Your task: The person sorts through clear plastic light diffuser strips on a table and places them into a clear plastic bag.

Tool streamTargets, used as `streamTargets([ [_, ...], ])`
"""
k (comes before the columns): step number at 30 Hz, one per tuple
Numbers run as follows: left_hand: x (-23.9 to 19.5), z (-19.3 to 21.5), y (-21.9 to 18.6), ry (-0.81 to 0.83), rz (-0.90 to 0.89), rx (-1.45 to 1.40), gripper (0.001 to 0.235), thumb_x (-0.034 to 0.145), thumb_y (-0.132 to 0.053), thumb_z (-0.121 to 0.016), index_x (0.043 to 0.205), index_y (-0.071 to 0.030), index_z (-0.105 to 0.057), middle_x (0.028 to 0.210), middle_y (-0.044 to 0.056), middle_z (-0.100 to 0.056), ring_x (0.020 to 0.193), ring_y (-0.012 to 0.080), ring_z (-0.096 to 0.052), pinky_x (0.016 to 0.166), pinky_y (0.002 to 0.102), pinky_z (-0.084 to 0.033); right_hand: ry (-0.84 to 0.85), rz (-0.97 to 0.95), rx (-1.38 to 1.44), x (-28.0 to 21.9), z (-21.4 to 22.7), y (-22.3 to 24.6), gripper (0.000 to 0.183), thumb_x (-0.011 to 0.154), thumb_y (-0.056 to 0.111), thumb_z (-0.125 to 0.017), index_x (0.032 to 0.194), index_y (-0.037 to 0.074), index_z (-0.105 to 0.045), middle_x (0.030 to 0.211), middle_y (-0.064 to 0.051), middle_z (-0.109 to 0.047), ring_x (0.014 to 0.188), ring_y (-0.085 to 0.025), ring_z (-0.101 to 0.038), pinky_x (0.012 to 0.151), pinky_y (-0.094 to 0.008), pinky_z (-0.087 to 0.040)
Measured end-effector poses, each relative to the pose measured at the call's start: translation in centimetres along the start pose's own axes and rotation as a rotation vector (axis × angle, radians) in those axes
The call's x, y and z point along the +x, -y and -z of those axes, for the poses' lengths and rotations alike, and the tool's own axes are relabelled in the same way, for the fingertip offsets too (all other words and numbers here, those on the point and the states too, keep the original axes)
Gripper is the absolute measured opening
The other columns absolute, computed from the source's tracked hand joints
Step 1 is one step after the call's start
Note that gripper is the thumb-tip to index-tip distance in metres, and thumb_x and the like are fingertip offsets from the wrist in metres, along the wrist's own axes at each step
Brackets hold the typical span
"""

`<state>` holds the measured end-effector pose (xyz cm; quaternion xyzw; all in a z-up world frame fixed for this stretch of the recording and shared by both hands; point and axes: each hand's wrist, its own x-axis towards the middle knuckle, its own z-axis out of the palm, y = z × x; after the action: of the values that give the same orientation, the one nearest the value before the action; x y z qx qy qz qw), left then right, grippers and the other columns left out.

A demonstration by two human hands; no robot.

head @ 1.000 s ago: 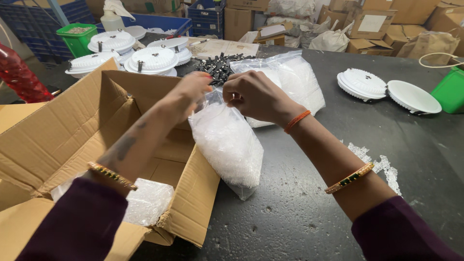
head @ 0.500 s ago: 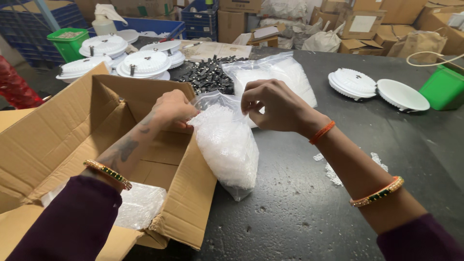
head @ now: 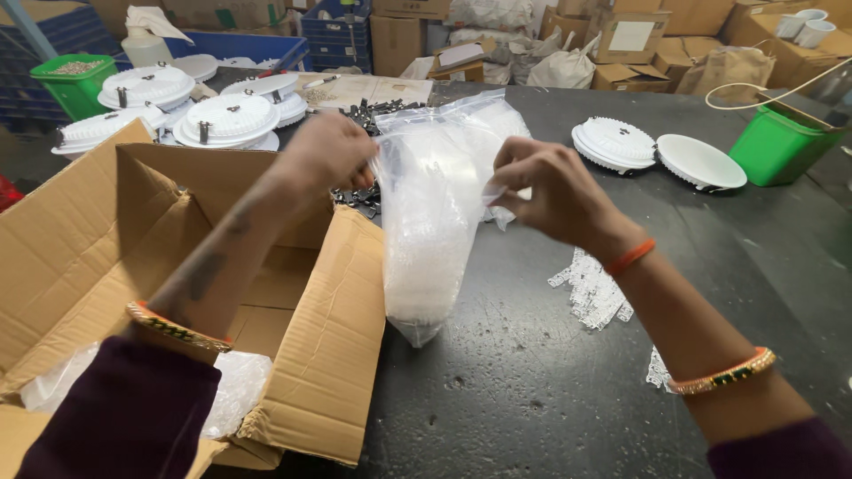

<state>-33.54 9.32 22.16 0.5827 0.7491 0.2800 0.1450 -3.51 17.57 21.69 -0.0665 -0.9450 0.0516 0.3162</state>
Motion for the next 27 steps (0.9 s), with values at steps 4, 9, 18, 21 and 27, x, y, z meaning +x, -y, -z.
streamTargets([
  [4,-0.7,0.3,-0.8,-0.033,0.017,0.145,0.025,0.093,-0.015,-0.057,0.086,-0.007,-0.08,0.073,0.005,-0.079,0.064,0.0101,-0.075,0.075,0.027,-0.06,0.054,0.01,-0.033,-0.6,-1.4,-0.4,0.017,0.082,-0.005,-0.073,0.087,0.01,-0.08,0.098,-0.004,-0.075,0.079,-0.017,-0.074,0.072,-0.026,-0.062],
  [9,-1.4,0.9,-1.3,-0.121,0.06,0.182,0.027,0.093,-0.027,-0.06,0.088,-0.011,-0.081,0.075,0.006,-0.076,0.07,0.0176,-0.074,0.078,0.036,-0.059,-0.181,0.074,0.004,0.7,-1.7,-0.2,0.013,0.086,-0.004,-0.076,0.094,0.007,-0.079,0.101,-0.007,-0.076,0.083,-0.018,-0.075,0.071,-0.027,-0.063],
  [18,-2.6,0.7,1.0,-0.023,0.117,0.263,0.028,0.084,-0.034,-0.067,0.079,-0.012,-0.083,0.073,0.006,-0.078,0.073,0.0191,-0.075,0.076,0.034,-0.057,-0.129,0.033,0.071,1.0,-2.6,0.6,0.013,0.089,-0.003,-0.074,0.09,0.009,-0.078,0.1,-0.006,-0.078,0.082,-0.017,-0.077,0.069,-0.026,-0.059],
  [21,-3.1,0.9,1.6,0.096,0.163,0.312,0.027,0.078,-0.031,-0.071,0.074,-0.008,-0.084,0.072,0.006,-0.079,0.074,0.017,-0.076,0.076,0.032,-0.057,-0.043,0.13,0.007,0.8,-3.9,1.0,0.014,0.079,-0.005,-0.075,0.089,0.005,-0.078,0.099,-0.01,-0.078,0.08,-0.021,-0.076,0.071,-0.027,-0.063],
  [27,-3.4,3.2,2.2,-0.088,-0.004,0.231,0.026,0.08,-0.034,-0.069,0.086,-0.013,-0.083,0.075,0.007,-0.078,0.074,0.0192,-0.075,0.075,0.035,-0.056,-0.056,0.031,-0.079,3.1,-3.6,1.2,0.007,0.092,0.005,-0.076,0.093,0.011,-0.08,0.103,-0.003,-0.078,0.08,-0.016,-0.078,0.069,-0.026,-0.063],
])
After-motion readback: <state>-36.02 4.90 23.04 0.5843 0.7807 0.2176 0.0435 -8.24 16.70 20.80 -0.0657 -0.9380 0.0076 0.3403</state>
